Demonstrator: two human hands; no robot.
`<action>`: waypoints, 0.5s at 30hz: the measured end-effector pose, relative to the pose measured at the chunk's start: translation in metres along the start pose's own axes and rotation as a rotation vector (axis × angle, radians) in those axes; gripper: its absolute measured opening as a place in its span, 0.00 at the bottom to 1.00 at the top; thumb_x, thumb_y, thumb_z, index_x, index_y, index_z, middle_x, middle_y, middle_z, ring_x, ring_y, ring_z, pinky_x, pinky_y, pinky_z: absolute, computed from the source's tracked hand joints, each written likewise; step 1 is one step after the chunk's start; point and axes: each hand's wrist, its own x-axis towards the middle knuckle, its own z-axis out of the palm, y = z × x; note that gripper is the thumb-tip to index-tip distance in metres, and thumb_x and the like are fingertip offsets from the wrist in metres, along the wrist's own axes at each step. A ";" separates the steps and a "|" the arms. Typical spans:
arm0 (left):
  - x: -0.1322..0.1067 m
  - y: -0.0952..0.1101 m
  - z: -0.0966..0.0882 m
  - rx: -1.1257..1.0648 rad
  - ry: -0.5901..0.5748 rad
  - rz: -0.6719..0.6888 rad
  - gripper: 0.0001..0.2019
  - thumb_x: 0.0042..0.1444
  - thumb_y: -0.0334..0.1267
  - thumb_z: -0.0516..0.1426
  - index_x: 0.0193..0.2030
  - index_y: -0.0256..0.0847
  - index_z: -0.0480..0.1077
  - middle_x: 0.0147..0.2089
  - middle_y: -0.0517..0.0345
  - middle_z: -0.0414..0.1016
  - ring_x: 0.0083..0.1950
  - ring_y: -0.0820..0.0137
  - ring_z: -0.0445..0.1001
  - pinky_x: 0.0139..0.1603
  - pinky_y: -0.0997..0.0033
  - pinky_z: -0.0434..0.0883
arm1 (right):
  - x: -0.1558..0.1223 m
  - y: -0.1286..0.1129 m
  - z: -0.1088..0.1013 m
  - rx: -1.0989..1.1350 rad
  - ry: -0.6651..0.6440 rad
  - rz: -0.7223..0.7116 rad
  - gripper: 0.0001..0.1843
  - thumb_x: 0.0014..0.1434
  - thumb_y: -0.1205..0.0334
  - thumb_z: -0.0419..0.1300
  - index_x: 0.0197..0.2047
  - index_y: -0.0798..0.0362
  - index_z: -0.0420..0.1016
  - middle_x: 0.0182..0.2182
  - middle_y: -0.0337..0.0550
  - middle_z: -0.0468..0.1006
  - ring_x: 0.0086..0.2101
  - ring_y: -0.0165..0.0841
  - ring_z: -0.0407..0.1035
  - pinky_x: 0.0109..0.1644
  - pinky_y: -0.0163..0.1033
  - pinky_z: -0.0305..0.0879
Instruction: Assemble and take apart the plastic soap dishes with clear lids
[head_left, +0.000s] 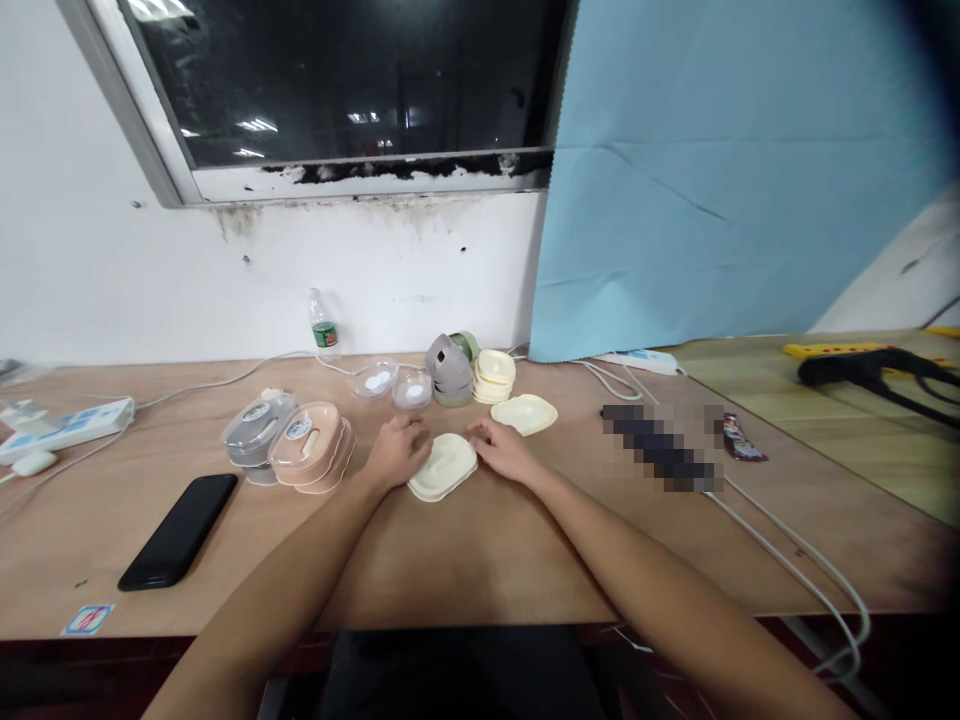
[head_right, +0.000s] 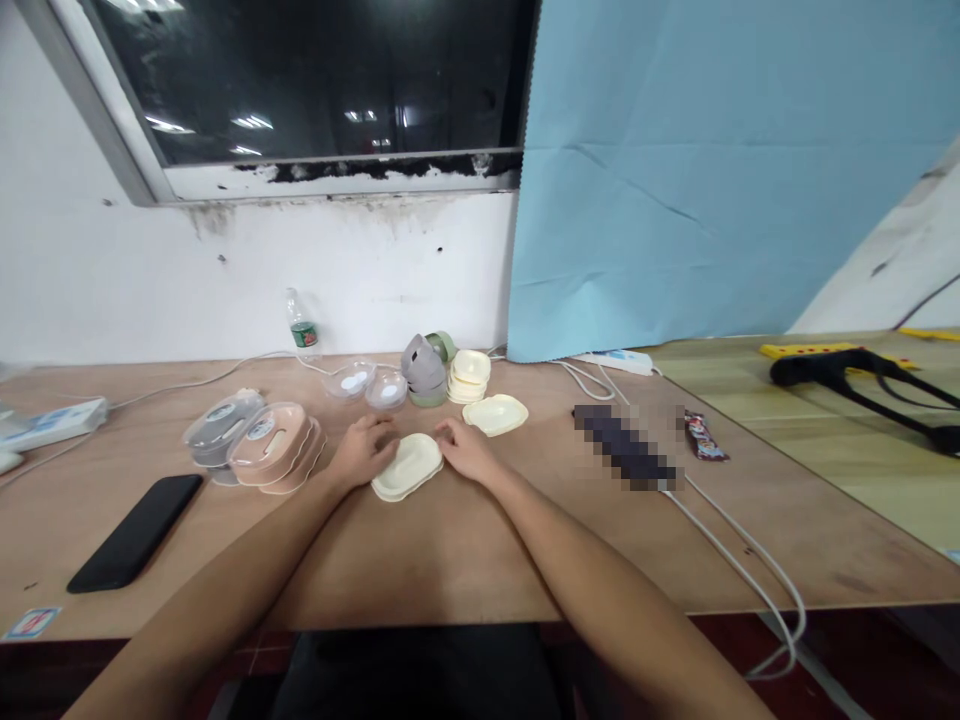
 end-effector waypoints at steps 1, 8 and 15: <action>0.002 -0.001 0.001 -0.002 0.029 -0.018 0.15 0.59 0.42 0.54 0.49 0.42 0.72 0.55 0.48 0.69 0.55 0.61 0.70 0.56 0.58 0.67 | -0.002 -0.001 -0.002 -0.077 -0.019 -0.040 0.12 0.57 0.64 0.55 0.45 0.52 0.72 0.28 0.39 0.75 0.30 0.31 0.68 0.34 0.34 0.59; 0.014 -0.020 0.004 -0.054 0.092 -0.115 0.29 0.59 0.45 0.54 0.66 0.42 0.55 0.69 0.47 0.54 0.57 0.60 0.69 0.55 0.60 0.69 | -0.007 -0.014 -0.006 -0.039 -0.174 -0.198 0.17 0.59 0.70 0.50 0.48 0.53 0.74 0.40 0.43 0.79 0.35 0.32 0.70 0.40 0.35 0.62; 0.011 -0.027 0.008 -0.013 0.091 -0.238 0.25 0.56 0.42 0.57 0.60 0.40 0.63 0.53 0.47 0.68 0.43 0.65 0.74 0.46 0.63 0.72 | -0.006 -0.009 -0.006 -0.037 -0.210 -0.188 0.18 0.60 0.69 0.49 0.47 0.53 0.75 0.40 0.44 0.79 0.37 0.33 0.71 0.44 0.38 0.64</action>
